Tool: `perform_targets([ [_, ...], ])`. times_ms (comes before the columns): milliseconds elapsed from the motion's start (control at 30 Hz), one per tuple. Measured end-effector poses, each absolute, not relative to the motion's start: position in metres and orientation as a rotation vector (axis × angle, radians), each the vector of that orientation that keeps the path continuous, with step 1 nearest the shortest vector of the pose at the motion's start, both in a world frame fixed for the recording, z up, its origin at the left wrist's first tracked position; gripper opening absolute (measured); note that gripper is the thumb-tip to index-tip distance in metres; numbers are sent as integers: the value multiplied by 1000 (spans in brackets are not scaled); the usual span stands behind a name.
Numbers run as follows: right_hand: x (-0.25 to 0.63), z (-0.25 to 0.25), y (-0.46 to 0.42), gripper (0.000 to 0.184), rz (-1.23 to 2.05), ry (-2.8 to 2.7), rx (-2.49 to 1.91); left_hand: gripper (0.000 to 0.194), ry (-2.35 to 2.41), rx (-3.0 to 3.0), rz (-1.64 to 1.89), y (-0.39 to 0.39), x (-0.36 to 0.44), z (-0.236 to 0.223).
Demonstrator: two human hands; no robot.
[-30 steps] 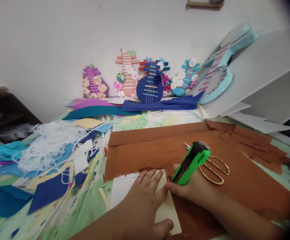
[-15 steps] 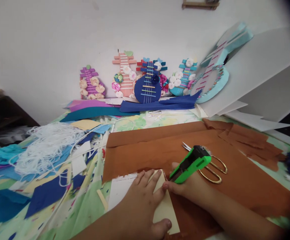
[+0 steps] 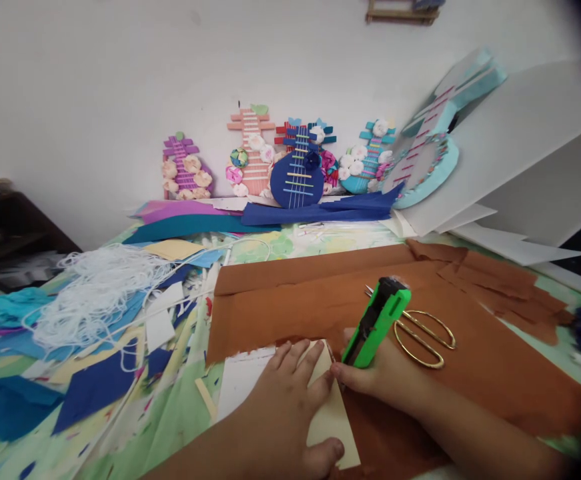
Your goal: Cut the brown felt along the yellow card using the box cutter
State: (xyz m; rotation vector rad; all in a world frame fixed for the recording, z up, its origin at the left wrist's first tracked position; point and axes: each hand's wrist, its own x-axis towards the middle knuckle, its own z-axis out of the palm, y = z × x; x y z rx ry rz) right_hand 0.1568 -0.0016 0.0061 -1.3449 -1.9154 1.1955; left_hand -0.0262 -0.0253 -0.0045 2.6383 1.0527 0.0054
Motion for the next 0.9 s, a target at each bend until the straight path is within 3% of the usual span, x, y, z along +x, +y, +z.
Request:
perform_targets([
  [433, 154, -2, -3, 29, 1109, -2001, -1414, 70, 1056, 2619, 12, -25, -26, -3],
  [600, 153, 0, 0, 30, 1070, -1906, -1407, 79, 1060, 2626, -18, -25, -26, -6],
  [900, 162, -3, -6, 32, 1195, -1848, -1309, 72, 1051, 2644, -13, -25, -26, -4],
])
